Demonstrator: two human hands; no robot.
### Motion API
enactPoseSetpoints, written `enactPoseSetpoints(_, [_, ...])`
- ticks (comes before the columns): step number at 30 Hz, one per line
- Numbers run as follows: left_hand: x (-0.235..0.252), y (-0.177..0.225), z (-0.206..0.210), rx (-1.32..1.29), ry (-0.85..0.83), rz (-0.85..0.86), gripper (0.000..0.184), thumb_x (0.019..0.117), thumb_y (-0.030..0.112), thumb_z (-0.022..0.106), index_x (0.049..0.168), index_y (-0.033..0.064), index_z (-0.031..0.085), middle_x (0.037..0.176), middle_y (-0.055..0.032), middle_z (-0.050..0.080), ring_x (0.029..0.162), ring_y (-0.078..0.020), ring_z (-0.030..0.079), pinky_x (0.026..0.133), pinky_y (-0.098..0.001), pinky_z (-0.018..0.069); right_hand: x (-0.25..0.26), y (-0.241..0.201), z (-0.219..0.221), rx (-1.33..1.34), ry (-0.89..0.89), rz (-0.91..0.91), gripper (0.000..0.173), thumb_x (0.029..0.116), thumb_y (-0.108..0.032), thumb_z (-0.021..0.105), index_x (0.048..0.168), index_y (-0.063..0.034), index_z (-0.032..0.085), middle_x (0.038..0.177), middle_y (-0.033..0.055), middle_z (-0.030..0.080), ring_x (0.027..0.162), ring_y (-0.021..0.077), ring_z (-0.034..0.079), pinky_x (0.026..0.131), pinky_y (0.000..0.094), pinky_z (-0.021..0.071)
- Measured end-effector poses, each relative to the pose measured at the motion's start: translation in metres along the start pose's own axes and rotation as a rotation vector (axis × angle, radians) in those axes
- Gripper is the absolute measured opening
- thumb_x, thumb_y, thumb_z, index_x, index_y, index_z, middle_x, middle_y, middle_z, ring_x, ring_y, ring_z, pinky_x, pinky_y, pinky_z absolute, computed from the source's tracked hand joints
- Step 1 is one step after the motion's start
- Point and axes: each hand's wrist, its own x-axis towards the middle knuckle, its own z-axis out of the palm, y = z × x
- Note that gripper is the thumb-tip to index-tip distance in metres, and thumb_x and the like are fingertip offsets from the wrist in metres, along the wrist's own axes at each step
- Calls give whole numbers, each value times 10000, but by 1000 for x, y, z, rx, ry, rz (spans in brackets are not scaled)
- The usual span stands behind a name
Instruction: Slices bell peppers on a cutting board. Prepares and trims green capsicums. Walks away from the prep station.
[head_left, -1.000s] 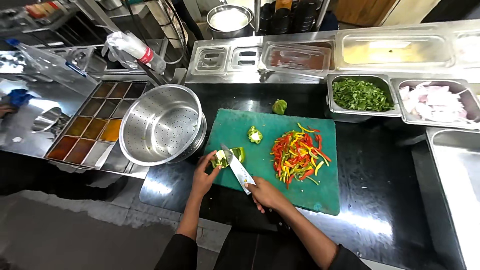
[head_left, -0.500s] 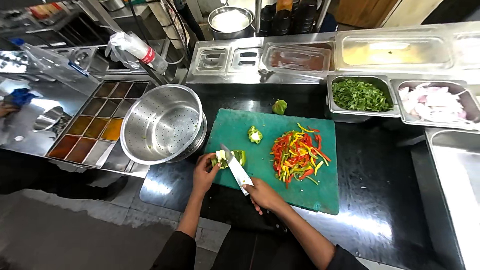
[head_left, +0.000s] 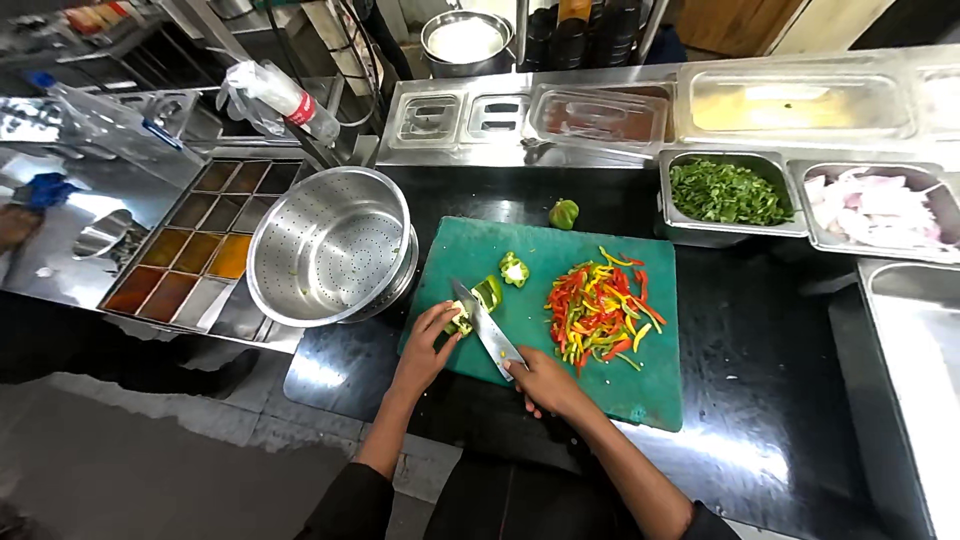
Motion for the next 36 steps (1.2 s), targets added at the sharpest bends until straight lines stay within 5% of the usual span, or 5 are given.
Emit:
enactPoseSetpoints(14, [-12, -15, 11, -167, 159, -74, 388, 862, 231, 799, 1189, 44, 707, 1366, -132, 610, 1203, -200, 632, 1016, -373, 544, -13, 0, -15, -385, 83, -89, 372, 1100, -359, 423, 1196, -72, 639, 1032, 176, 682, 1014, 348, 670, 886, 557, 507])
enactPoseSetpoints(25, [-14, -17, 15, -253, 236, -128, 471, 789, 202, 851, 1182, -3, 692, 1350, -152, 608, 1169, -185, 646, 996, -340, 558, 5, 3, -30, -278, -63, -106, 390, 1104, -383, 424, 1213, -62, 616, 859, 121, 631, 673, 228, 623, 675, 425, 537])
enactPoseSetpoints(30, [-14, -15, 14, -282, 268, -164, 487, 804, 242, 831, 1185, -12, 664, 1355, -155, 587, 1177, -192, 627, 988, -341, 553, -4, 6, -35, -311, -102, -75, 388, 1104, -399, 408, 1192, -75, 605, 817, 98, 605, 631, 206, 594, 638, 399, 519])
enactPoseSetpoints(34, [-5, -5, 17, -298, 401, -292, 259, 884, 154, 751, 1032, -44, 672, 1222, -166, 642, 1039, -183, 659, 919, -338, 564, -1, -5, -32, -355, -105, -107, 370, 1106, -365, 413, 1166, -64, 619, 821, 108, 605, 655, 221, 600, 663, 417, 519])
enactPoseSetpoints(36, [-4, 2, 18, -296, 436, -343, 315, 900, 120, 738, 1130, -60, 619, 1141, -155, 656, 964, -160, 667, 885, -321, 568, -2, -4, -31, -351, -94, -102, 370, 1104, -365, 423, 1160, -62, 627, 841, 123, 619, 686, 238, 617, 687, 439, 523])
